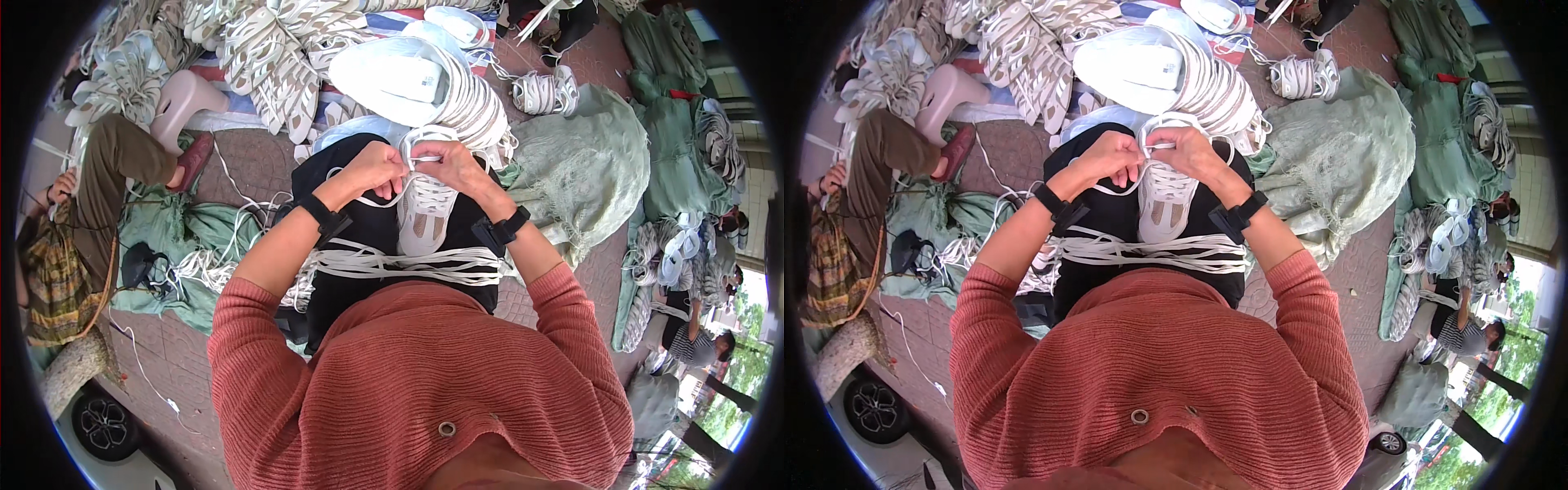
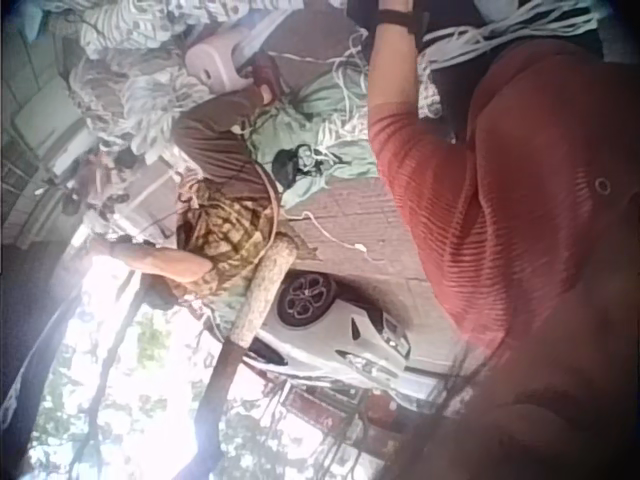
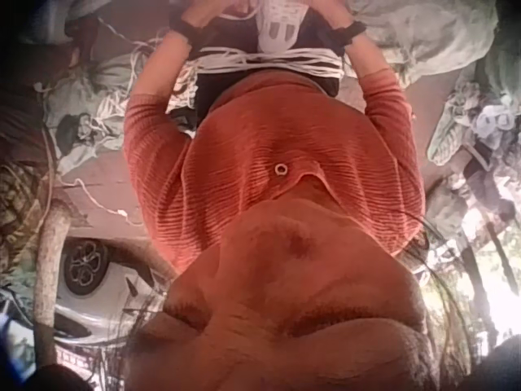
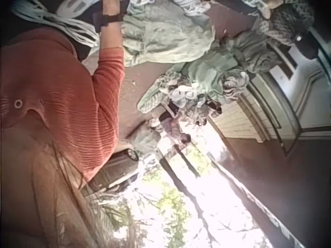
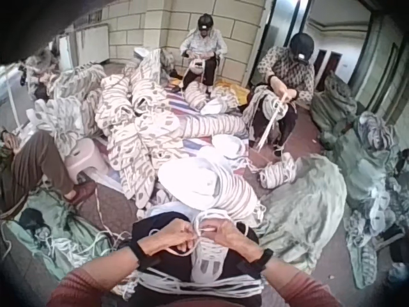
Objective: The person sits on the ground surrounded by piles of shoes and materials, threading long white shoelaces through the eyelets of a white sneaker. They pull the laces tight and arrange them across the shoe's upper, repeating the process for multiple shoes in a batch.
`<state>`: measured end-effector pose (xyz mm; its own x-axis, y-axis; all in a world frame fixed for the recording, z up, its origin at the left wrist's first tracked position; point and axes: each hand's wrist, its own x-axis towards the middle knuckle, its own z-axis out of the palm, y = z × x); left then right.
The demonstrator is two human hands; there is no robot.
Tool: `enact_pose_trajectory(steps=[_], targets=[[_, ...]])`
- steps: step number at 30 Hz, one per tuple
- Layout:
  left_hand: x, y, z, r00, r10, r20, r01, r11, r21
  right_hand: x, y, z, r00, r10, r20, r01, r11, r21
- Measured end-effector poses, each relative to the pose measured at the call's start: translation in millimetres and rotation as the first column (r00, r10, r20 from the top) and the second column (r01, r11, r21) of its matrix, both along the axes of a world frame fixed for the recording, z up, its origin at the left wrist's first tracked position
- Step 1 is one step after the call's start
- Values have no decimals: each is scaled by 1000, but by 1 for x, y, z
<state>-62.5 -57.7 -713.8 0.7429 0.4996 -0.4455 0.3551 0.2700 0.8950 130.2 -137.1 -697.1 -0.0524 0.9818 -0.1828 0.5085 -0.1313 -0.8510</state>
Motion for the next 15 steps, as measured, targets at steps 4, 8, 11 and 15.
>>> enact_pose_trajectory(steps=[4,8,11,15], targets=[[-7,6,4,1000,-13,-18,15,990,143,2,1,-10,988,42,149,-62,989,131],[0,2,-4,997,-6,72,-2,995,102,3,1,-15,953,69,296,-139,965,222],[5,2,6,999,-38,8,35,970,240,7,3,-22,973,63,223,-105,977,183],[-3,-14,38,988,-121,-98,153,636,756,15,1,-16,995,88,-57,-88,996,-5]])
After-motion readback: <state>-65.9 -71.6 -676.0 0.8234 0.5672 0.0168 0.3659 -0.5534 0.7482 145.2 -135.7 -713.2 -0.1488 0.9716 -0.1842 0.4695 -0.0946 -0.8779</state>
